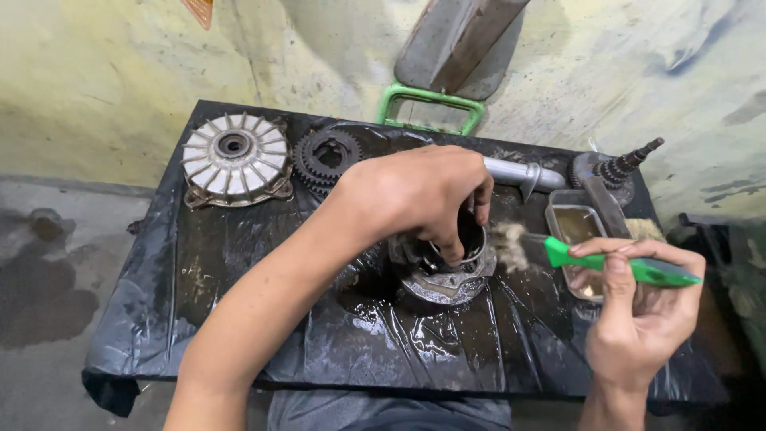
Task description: Cleaning motorcycle engine components using a brush and degreaser
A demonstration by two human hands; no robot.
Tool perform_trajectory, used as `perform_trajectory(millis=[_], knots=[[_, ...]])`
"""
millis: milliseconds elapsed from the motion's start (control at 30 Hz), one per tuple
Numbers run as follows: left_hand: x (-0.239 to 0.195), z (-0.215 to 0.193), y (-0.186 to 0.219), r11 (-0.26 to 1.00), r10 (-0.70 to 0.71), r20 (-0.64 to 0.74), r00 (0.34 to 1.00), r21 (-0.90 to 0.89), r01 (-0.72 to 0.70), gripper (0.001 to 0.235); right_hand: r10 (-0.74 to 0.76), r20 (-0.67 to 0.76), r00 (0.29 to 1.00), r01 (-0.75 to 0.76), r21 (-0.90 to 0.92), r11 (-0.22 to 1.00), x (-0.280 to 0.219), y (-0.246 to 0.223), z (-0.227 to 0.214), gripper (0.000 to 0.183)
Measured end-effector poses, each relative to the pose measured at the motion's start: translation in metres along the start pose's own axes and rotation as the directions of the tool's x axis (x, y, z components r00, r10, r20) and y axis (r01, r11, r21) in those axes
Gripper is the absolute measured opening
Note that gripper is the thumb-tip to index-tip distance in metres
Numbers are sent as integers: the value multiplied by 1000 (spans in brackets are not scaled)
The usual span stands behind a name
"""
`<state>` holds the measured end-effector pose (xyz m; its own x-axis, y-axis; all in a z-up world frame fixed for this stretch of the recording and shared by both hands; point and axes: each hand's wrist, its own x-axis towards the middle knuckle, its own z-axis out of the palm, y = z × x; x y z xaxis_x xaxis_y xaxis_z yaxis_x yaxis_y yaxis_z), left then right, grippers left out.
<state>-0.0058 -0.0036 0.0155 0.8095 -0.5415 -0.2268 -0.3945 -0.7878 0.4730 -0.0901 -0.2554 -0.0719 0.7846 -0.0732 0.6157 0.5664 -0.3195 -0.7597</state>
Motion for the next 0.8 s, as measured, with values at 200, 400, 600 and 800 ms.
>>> perform_trajectory(millis=[200,400,600,800], knots=[[4,4,-4,1000,17,-22,1000,18,-17,56,12,32,999,-15,99,995,20,15,-3,16],[5,10,-9,995,78,-82,994,62,-73,58,55,23,998,-58,193,979,39,16,19,15],[10,16,-14,992,106,-102,989,80,-98,61,120,-74,990,-108,151,983,17,0,10,17],[4,13,-9,993,101,-107,989,68,-94,54,23,107,994,-55,305,951,55,25,46,17]])
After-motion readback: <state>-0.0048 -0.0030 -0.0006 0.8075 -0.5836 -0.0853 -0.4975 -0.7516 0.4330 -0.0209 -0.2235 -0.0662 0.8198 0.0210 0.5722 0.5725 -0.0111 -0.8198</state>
